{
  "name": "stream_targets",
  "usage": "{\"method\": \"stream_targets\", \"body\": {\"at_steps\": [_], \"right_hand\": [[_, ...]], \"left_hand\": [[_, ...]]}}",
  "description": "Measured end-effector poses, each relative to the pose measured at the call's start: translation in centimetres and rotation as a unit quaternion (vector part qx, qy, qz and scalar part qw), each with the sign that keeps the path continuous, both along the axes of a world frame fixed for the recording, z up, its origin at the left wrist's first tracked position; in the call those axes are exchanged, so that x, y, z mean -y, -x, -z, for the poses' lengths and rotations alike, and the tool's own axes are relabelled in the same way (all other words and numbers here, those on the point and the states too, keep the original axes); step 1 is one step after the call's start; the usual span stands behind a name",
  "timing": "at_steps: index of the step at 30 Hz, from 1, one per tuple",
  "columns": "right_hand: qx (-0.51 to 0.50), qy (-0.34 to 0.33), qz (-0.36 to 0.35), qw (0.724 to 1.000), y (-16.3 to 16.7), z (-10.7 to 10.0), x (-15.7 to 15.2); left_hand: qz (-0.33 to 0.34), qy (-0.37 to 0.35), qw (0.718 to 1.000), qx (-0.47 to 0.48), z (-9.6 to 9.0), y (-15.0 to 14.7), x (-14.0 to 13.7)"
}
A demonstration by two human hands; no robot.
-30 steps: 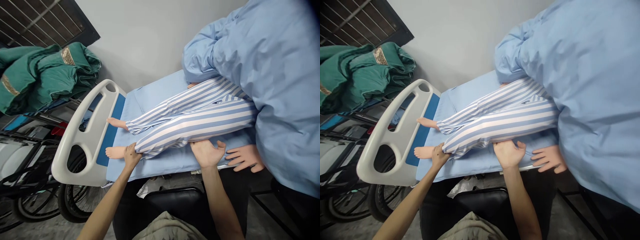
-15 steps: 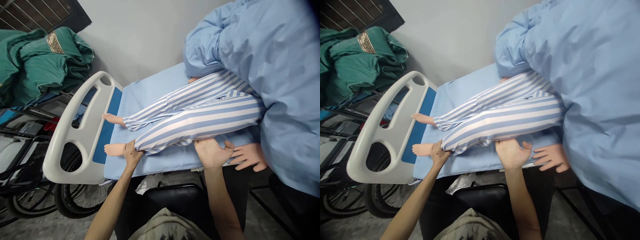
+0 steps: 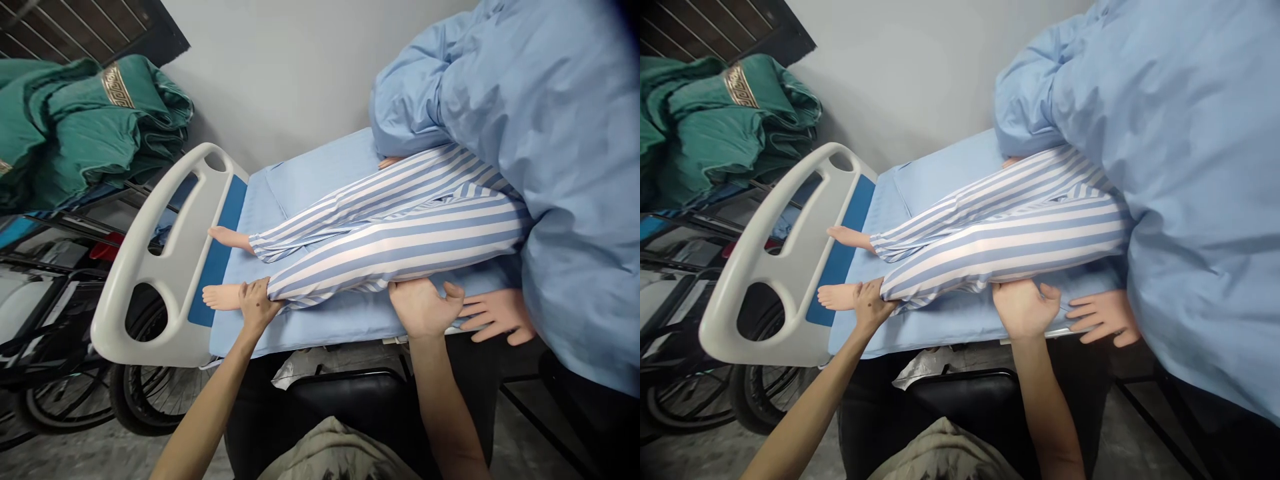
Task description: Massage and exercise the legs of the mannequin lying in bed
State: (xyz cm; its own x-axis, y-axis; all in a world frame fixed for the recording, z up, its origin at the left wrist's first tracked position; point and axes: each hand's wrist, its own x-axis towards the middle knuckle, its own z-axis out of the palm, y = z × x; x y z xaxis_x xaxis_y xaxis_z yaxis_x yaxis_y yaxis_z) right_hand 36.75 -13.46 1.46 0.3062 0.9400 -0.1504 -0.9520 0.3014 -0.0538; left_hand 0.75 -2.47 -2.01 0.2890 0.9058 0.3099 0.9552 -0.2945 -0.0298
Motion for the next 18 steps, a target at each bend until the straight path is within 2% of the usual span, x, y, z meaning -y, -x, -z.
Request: {"method": "stream_targets", "body": {"at_steps": [4,10,15,18], "right_hand": [[0.026,0.007,-0.014,1.0,0.2,1.1,-0.5],[0.031,0.03,-0.022,0.999,1.3,3.2,-1.9],[0.029,0.07,-0.022,0.997,2.2,5.1,-3.0],[0.023,0.106,-0.023,0.994,2.6,6.4,-3.4]], "left_hand": [[-0.001,-0.029,0.999,-0.021,-0.9,1.5,-0.4],[0.018,-0.08,0.994,-0.071,-3.5,3.8,-0.6],[0.027,-0.11,0.987,-0.11,-5.5,4.3,-0.2],[0.037,-0.101,0.986,-0.126,-5.8,4.4,0.3]]}}
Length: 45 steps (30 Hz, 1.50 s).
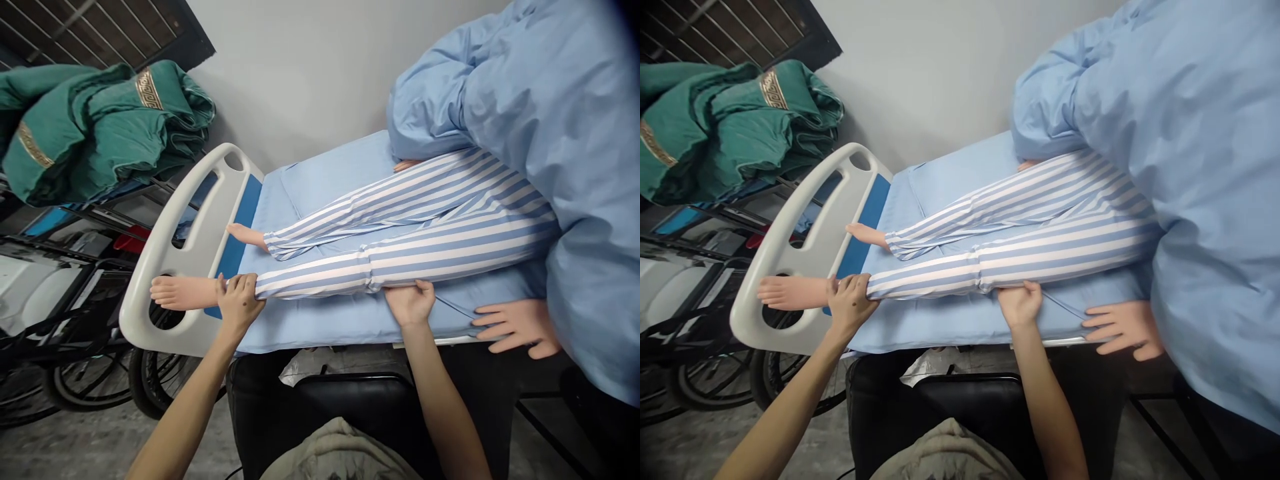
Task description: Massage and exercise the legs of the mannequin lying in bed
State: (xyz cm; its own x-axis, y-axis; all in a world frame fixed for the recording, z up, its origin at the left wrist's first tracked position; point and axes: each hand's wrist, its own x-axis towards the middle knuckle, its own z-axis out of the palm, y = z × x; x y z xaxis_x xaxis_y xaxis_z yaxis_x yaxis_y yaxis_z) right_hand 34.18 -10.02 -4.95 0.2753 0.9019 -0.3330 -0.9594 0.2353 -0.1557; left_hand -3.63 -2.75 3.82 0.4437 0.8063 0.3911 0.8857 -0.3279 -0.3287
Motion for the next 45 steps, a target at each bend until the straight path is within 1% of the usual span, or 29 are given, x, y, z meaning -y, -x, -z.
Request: {"method": "stream_targets", "body": {"at_steps": [4,7,10,14,18,23,25,28,31,34,38,45], "right_hand": [[-0.002,0.027,0.009,1.0,0.1,1.4,-0.3],[0.006,0.04,0.005,0.999,0.0,1.9,-0.3],[0.006,0.041,0.006,0.999,0.0,2.0,-0.3],[0.003,0.031,0.01,0.999,0.0,1.5,-0.3],[-0.013,0.0,0.002,1.0,-0.4,-0.1,0.2],[-0.01,-0.059,0.009,0.998,-1.5,-3.8,1.6],[-0.008,-0.072,0.02,0.997,-2.0,-5.4,2.2],[-0.016,-0.088,0.025,0.996,-2.8,-7.5,2.6],[-0.019,-0.093,0.031,0.995,-3.3,-9.1,2.6],[-0.014,-0.091,0.046,0.995,-3.6,-10.2,2.6],[-0.003,-0.076,0.072,0.994,-4.2,-11.1,2.6],[0.013,-0.095,0.077,0.992,-4.5,-11.6,3.0]], "left_hand": [[-0.004,0.037,0.999,-0.009,0.9,-0.1,0.5],[-0.015,0.056,0.998,-0.012,1.9,-0.2,0.5],[-0.022,0.064,0.998,-0.008,2.6,-0.1,0.4],[-0.02,0.058,0.998,-0.012,2.5,0.1,0.3],[-0.017,0.048,0.999,0.002,1.6,0.3,-0.2],[0.016,0.068,0.997,0.041,0.4,-0.2,-0.9],[0.029,0.074,0.995,0.064,0.3,-0.9,-1.0],[0.026,0.069,0.993,0.097,0.5,-2.2,-1.0],[0.019,0.067,0.99,0.121,0.7,-3.4,-1.1],[0.013,0.077,0.987,0.143,0.7,-4.7,-1.3],[-0.001,0.095,0.98,0.177,1.6,-6.8,-1.3],[-0.033,0.141,0.959,0.244,4.7,-10.2,-0.2]]}}
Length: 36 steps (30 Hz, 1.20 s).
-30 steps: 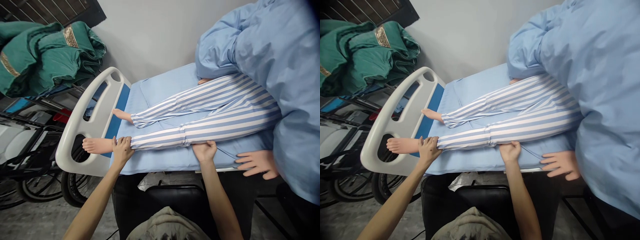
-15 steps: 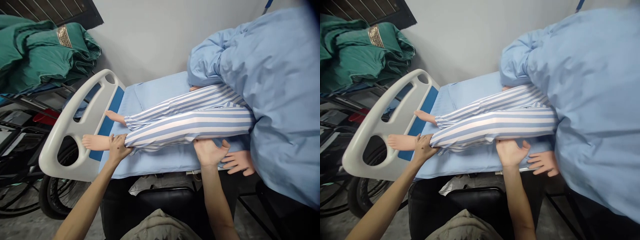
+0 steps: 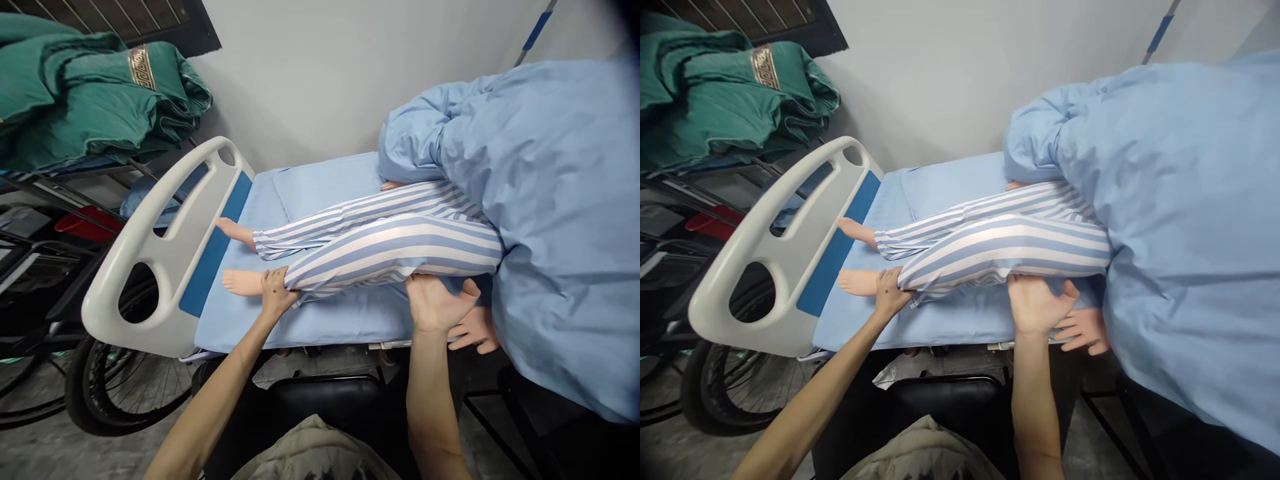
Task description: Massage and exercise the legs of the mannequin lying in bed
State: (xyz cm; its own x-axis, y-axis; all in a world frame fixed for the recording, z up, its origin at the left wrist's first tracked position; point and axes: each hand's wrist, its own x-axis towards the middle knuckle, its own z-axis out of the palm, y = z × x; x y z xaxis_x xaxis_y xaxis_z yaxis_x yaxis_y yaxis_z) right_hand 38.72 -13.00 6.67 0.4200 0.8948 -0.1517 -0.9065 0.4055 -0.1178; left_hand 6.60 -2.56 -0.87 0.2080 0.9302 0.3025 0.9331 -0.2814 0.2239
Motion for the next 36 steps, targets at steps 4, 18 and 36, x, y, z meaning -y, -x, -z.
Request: {"method": "stream_targets", "body": {"at_steps": [4,18,36], "right_hand": [[0.02,0.015,0.01,1.0,0.0,-0.5,0.1],[0.031,0.013,-0.015,0.999,-0.3,-0.1,0.2],[0.042,0.055,-0.013,0.998,-0.4,1.4,-0.5]], "left_hand": [[0.001,0.014,1.0,0.024,1.3,-1.2,0.2],[0.011,0.047,0.998,0.035,1.9,-1.6,-0.1],[0.047,0.041,0.996,0.064,1.8,-0.9,-0.3]]}}
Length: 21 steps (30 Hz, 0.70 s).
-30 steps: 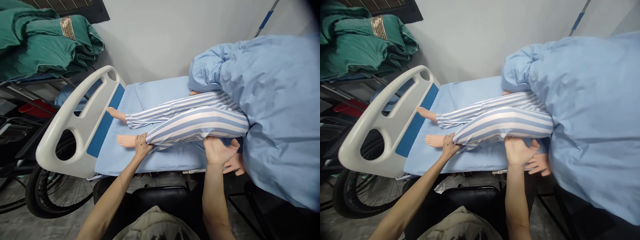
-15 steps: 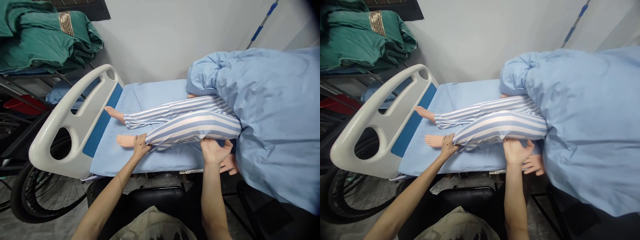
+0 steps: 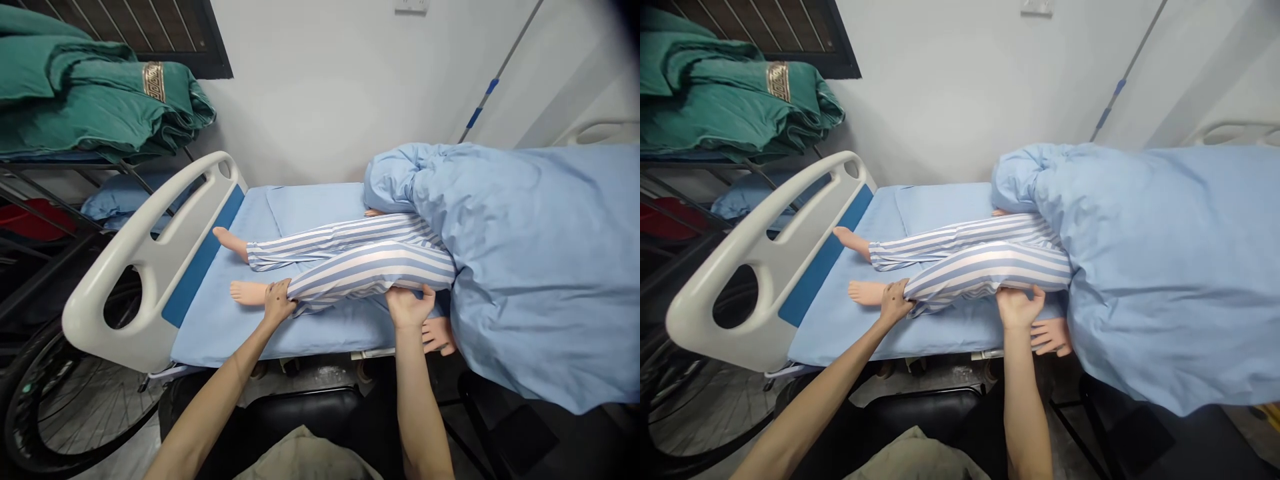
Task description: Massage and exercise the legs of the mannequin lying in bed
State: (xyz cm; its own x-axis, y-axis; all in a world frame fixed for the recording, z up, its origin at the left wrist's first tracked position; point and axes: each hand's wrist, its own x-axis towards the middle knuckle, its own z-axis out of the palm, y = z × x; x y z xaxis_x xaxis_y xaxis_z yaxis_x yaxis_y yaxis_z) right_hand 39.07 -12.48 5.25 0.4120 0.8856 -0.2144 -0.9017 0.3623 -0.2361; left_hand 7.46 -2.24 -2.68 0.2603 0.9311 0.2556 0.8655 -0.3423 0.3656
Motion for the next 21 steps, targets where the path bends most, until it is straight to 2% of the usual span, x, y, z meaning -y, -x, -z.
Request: {"method": "stream_targets", "body": {"at_steps": [12,17,21], "right_hand": [[0.004,0.012,-0.011,1.0,0.2,0.8,-0.1],[-0.004,0.01,-0.038,0.999,0.9,2.0,0.0],[0.004,0.0,-0.065,0.998,1.5,3.0,-0.3]], "left_hand": [[0.045,-0.036,0.997,-0.049,-2.5,2.2,0.0],[0.059,-0.038,0.993,-0.091,-3.2,4.5,-0.7],[0.063,-0.019,0.99,-0.122,-4.6,6.5,-1.5]]}}
